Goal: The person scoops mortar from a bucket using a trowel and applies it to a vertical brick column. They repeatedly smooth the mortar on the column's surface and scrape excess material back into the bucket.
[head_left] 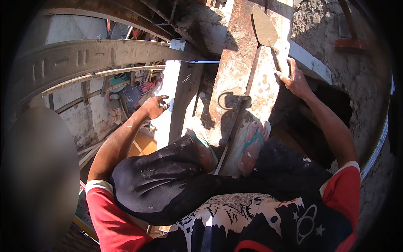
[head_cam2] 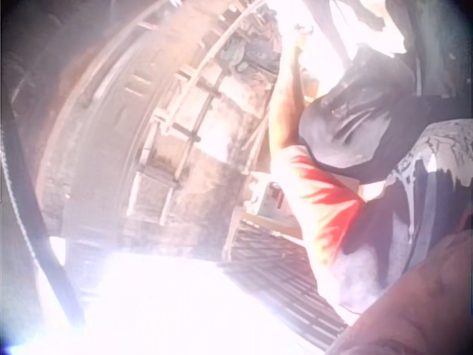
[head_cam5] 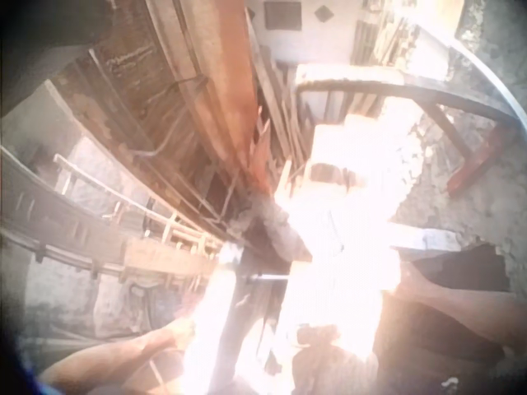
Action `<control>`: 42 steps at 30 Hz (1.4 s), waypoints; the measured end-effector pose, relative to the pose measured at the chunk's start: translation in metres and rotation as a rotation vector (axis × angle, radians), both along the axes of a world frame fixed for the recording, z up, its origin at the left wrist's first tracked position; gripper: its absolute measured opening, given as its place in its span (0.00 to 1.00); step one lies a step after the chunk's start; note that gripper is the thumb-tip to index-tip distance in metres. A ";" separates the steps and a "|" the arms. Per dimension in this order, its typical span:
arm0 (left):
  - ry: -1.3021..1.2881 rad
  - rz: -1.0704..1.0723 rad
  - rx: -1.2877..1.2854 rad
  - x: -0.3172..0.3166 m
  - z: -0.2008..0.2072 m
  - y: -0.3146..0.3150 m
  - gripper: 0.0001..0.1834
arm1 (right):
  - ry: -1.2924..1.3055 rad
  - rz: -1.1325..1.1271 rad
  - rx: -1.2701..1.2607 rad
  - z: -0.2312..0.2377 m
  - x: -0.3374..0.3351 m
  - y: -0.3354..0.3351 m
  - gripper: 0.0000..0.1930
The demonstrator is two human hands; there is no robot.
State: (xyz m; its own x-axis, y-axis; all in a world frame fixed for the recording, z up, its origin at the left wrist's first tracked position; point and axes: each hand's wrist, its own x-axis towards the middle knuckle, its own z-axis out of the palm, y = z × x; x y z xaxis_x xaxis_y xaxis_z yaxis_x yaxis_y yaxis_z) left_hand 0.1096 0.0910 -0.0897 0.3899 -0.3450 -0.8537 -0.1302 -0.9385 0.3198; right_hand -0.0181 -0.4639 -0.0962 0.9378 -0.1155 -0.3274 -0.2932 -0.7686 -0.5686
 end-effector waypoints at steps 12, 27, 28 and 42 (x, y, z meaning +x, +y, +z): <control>-0.048 0.043 -0.008 -0.007 0.007 0.011 0.25 | -0.042 0.106 -0.081 -0.004 -0.002 0.000 0.41; -0.135 -0.097 0.004 0.014 0.041 -0.008 0.30 | 0.038 0.068 -0.177 0.026 0.013 -0.008 0.41; -0.177 -0.103 -0.025 0.027 0.040 0.006 0.31 | 0.103 0.072 -0.193 0.043 0.024 -0.006 0.41; -0.629 0.715 -0.329 0.195 0.067 0.026 0.25 | 0.186 0.246 -0.282 0.054 0.023 -0.053 0.40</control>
State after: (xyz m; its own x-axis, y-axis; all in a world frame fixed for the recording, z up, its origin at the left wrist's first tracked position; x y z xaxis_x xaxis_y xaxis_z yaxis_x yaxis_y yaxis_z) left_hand 0.3050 0.1170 -0.0225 0.9447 -0.0356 -0.3259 0.1944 -0.7397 0.6442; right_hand 0.0047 -0.5164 -0.0418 0.8766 -0.0051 -0.4812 -0.1595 -0.9465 -0.2806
